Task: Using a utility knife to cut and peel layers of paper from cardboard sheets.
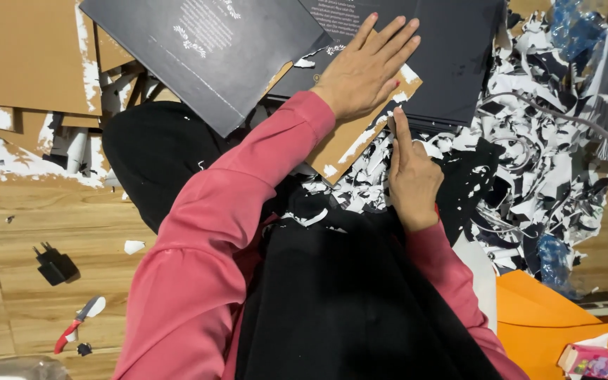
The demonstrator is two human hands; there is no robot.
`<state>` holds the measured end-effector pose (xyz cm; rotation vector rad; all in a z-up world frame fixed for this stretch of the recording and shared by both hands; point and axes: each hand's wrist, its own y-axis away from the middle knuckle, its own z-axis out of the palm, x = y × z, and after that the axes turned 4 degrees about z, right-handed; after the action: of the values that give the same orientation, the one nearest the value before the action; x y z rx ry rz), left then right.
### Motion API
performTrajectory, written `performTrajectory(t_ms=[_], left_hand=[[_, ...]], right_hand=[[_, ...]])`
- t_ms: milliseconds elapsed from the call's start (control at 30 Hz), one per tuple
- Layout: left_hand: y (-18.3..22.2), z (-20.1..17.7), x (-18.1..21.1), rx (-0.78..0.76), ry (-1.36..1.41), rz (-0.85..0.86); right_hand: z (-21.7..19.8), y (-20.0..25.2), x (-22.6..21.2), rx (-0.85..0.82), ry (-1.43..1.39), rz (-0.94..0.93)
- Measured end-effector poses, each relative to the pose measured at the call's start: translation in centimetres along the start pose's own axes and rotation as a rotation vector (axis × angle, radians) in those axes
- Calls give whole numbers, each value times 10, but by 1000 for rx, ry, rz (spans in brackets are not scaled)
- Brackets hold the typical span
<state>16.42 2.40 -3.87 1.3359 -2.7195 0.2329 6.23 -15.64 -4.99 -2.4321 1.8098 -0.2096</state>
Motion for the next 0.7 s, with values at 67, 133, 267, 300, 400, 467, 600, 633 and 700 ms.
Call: performTrajectory(t_ms=[67,133,267,300,400,467,600,633,700], left_hand=[[0,1,1,4,-2,-4],[0,2,1,11,-6,-10],[1,6,1,33,-17,31],[1,6,0,16,-30,37],[5,0,3,13,-61,18],[8,-20,7,-16,-15,-82],[7,-14,9,55,-15,-391],[8,-13,11,48,-11,-388],[6,-15,8,-23,-25,-290]], right_hand=[[-7,-3,-5,19,-124,5],[-20,-12,-7,40,-248,7],[-45,-43,11,-110,-730,331],[-48,-53,20,53,-941,333],[-75,-47,30,-84,-789,247],[-79,-42,16,-202,-707,191],[-47,-15,19,-335,-393,-59],[-47,-11,17,-341,-395,-54],[-47,-12,14,-344,-294,-85]])
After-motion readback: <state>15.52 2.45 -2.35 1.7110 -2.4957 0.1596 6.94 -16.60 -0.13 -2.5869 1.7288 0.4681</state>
